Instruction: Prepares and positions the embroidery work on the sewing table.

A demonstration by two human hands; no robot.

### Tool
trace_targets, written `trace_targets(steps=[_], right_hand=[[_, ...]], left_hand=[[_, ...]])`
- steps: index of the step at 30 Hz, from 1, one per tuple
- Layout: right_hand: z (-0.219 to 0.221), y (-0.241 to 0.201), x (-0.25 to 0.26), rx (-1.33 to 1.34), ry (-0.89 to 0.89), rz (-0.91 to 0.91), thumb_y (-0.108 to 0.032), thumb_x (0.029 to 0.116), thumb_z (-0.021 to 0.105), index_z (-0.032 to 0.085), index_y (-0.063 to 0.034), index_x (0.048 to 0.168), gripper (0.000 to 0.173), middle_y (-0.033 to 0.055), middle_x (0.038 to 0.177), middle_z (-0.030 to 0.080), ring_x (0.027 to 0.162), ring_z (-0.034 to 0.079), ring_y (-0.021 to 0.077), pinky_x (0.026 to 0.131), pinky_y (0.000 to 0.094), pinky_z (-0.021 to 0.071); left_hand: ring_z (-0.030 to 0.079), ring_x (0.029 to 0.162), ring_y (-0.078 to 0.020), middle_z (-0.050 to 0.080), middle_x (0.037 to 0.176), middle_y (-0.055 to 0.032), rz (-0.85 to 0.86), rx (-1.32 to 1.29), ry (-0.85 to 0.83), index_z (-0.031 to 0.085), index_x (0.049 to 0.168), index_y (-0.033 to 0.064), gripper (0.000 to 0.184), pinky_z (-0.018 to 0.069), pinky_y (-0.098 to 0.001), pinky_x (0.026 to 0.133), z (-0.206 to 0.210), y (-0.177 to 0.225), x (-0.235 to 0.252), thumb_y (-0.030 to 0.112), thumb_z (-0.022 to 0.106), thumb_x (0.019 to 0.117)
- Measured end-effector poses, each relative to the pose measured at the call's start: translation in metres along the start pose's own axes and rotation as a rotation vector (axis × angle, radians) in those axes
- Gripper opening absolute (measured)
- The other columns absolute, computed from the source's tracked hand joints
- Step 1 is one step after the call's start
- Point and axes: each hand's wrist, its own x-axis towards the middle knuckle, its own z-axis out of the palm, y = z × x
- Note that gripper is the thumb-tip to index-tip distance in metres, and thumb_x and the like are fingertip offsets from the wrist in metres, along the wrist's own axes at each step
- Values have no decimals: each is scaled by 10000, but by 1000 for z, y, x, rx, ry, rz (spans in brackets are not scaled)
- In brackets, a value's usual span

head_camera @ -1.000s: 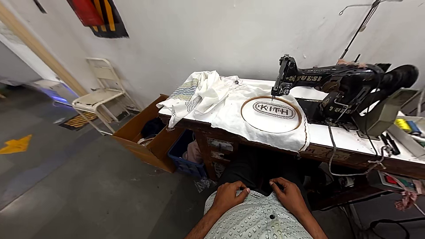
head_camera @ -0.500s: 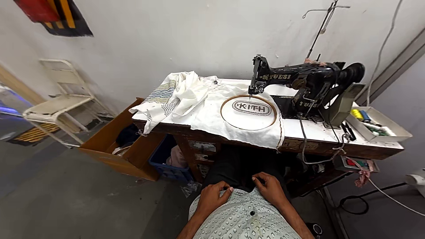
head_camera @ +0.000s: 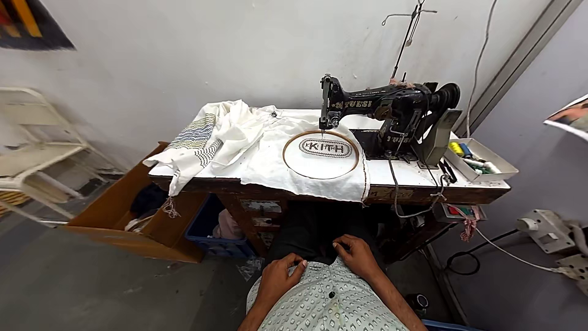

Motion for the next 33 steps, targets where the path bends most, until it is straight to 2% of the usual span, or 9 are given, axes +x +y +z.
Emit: trace_targets(steps=[10,12,15,18,21,23,26,29,33], right_hand=[[-4,-1,-3,27,-16,-19,-359,1040,519,774,-125,1106,353,44,1078,750,999,702,161,934,388,548],[-2,0,-5,129,157,-73,-310,1031,553,777,-96,1065,312,55,1001,744,892,699,145,847,348,574],[-15,8,-12,227,587,-25,-224,998,611,776,-82,1034,221,37,939,732,766,681,116,716,327,594],[-50,29,-25,251,911,122,-188,1004,637,739,-40,1139,225,82,966,739,767,695,163,718,376,609],[-97,55,-46,143,1066,208,-225,1008,650,627,-17,1300,359,114,930,709,719,669,205,656,413,585],[-126,70,-56,18,1064,268,-283,1000,668,531,-24,1429,519,123,903,697,671,652,235,609,450,565],[-158,92,-55,-142,1002,371,-365,978,699,447,-37,1536,694,131,883,721,684,678,294,658,540,563],[-173,99,-49,-230,924,461,-408,995,666,510,-51,1502,640,171,899,723,772,694,363,732,604,546],[-173,95,-42,-308,860,547,-475,1026,587,568,-99,1462,576,204,863,713,779,693,413,709,642,528]], left_hand=[[723,882,-172,763,934,-3,26,-20,56,752,1106,187,494,561,-493,798,6,-1,-4,587,487,991],[738,879,-182,773,931,-16,68,-23,94,759,1096,165,495,571,-512,797,8,-3,-5,573,499,990],[748,862,-214,777,927,-61,145,-45,123,760,1091,99,479,581,-530,795,11,-5,-3,503,518,1003],[740,836,-197,772,910,-70,150,-66,107,754,1089,77,420,580,-502,789,5,0,-4,434,546,1009],[726,804,-175,764,876,-55,129,-68,96,755,1078,92,390,572,-485,754,2,4,-4,422,557,1011],[721,796,-165,761,868,-42,115,-65,93,754,1075,110,401,567,-483,741,3,4,-4,445,545,1008],[711,774,-171,753,849,-46,118,-60,91,749,1078,101,413,557,-487,722,2,5,-3,452,541,1009],[708,755,-170,750,830,-35,120,-41,105,753,1062,110,426,553,-483,700,1,6,-2,470,531,1003],[712,761,-195,751,829,-28,94,8,120,760,1065,139,470,545,-519,701,3,3,0,522,498,987]])
